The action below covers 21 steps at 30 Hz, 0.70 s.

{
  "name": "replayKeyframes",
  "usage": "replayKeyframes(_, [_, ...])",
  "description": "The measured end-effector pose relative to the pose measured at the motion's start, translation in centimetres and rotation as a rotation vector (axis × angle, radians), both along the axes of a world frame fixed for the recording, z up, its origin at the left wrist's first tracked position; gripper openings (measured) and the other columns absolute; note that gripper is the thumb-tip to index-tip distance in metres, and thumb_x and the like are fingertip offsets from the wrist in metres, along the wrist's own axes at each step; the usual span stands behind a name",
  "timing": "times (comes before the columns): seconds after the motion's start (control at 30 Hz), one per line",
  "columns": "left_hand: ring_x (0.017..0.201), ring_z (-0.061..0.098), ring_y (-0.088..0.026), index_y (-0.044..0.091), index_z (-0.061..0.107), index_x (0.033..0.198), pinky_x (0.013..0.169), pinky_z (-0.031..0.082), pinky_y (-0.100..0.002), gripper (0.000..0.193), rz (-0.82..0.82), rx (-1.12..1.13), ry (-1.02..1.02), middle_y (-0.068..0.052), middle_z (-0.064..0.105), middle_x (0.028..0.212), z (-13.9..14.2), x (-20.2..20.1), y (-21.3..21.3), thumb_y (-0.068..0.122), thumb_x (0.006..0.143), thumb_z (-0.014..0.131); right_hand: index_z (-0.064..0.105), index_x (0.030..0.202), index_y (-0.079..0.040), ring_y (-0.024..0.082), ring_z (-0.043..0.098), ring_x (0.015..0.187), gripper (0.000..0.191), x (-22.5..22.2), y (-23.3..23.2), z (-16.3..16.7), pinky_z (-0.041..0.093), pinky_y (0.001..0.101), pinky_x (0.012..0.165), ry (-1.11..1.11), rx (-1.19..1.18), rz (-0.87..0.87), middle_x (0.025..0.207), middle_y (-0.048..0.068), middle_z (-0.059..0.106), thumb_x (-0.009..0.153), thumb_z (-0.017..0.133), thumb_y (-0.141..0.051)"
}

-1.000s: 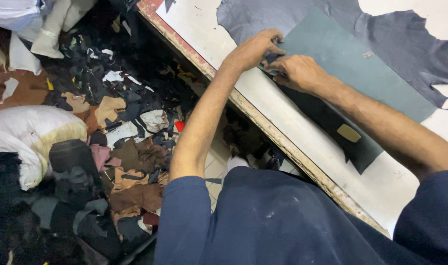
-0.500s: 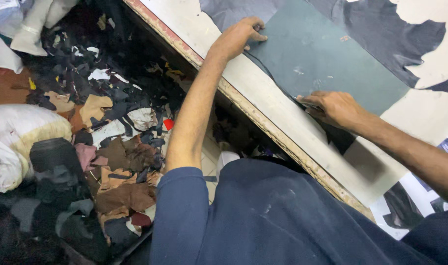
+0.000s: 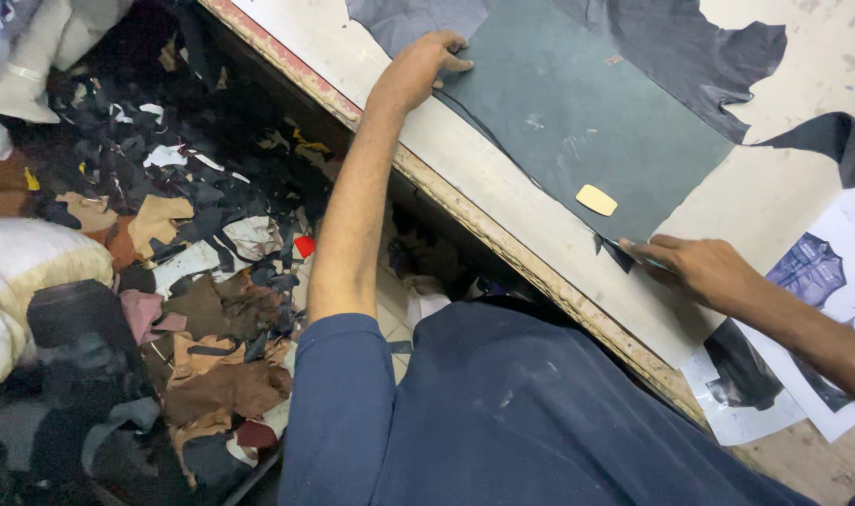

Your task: The person lays a large piece of black leather on a worktable, smooths it, and uses a utility knife to cut along a rectangular template. They then remove the cut piece, place a printed cardboard pattern on the leather, trace its outline with chalk, and cut along the traced lines.

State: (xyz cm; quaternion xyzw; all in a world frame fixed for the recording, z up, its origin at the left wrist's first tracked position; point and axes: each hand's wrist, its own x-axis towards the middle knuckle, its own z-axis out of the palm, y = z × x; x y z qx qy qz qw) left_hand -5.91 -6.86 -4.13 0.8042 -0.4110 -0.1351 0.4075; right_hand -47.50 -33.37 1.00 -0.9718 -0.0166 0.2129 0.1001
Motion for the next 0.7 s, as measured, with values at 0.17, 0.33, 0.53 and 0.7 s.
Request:
replayKeyframes(0.17, [0.117, 0.067, -0.024, 0.007, 0.065, 0.130, 0.089, 0.060, -0.035, 0.044, 0.076, 0.025, 0.151, -0.010, 0.065, 0.135, 0.4, -0.2, -0.2, 0.029, 0.093, 0.074, 0.040, 0.154, -0.039, 0.026, 0.075, 0.073, 0.064, -3.0, -0.1, 1.9, 0.063, 0.0392, 0.064, 0.287, -0.317, -0.002, 0.119, -0.001, 0.067, 0.095, 0.056, -0.021])
replayKeyframes(0.33, [0.119, 0.065, -0.026, 0.008, 0.064, 0.132, 0.093, 0.058, -0.037, 0.040, 0.060, 0.051, 0.054, -0.012, 0.062, 0.139, -0.1, -0.1, -0.3, 0.025, 0.096, 0.067, 0.057, 0.132, -0.011, 0.031, 0.072, 0.075, 0.049, -3.6, 3.4, -0.2, 0.060, 0.0412, 0.060, -0.007, -0.341, -0.019, 0.104, 0.012, 0.069, 0.084, 0.056, 0.001])
replayKeyframes(0.53, [0.131, 0.058, -0.034, 0.009, 0.067, 0.133, 0.107, 0.048, -0.042, 0.036, -0.068, 0.061, -0.397, -0.016, 0.059, 0.143, -1.7, 0.9, 0.0, 0.017, 0.099, 0.063, 0.067, 0.100, -0.020, 0.026, 0.073, 0.095, 0.016, -5.2, 3.2, 1.9, 0.060, 0.0425, 0.079, 0.412, -0.317, 0.134, 0.096, 0.003, 0.073, 0.085, 0.065, -0.017])
replayKeyframes(0.7, [0.118, 0.061, -0.034, 0.008, 0.069, 0.128, 0.099, 0.051, -0.042, 0.038, -0.010, -0.034, -0.801, -0.018, 0.063, 0.127, -3.3, -0.1, 0.0, 0.006, 0.092, 0.060, 0.066, 0.129, -0.024, 0.028, 0.076, 0.091, 0.031, 4.8, -2.0, 7.3, 0.060, 0.0425, 0.072, 0.036, -0.357, -0.381, 0.108, 0.005, 0.077, 0.099, 0.061, -0.023])
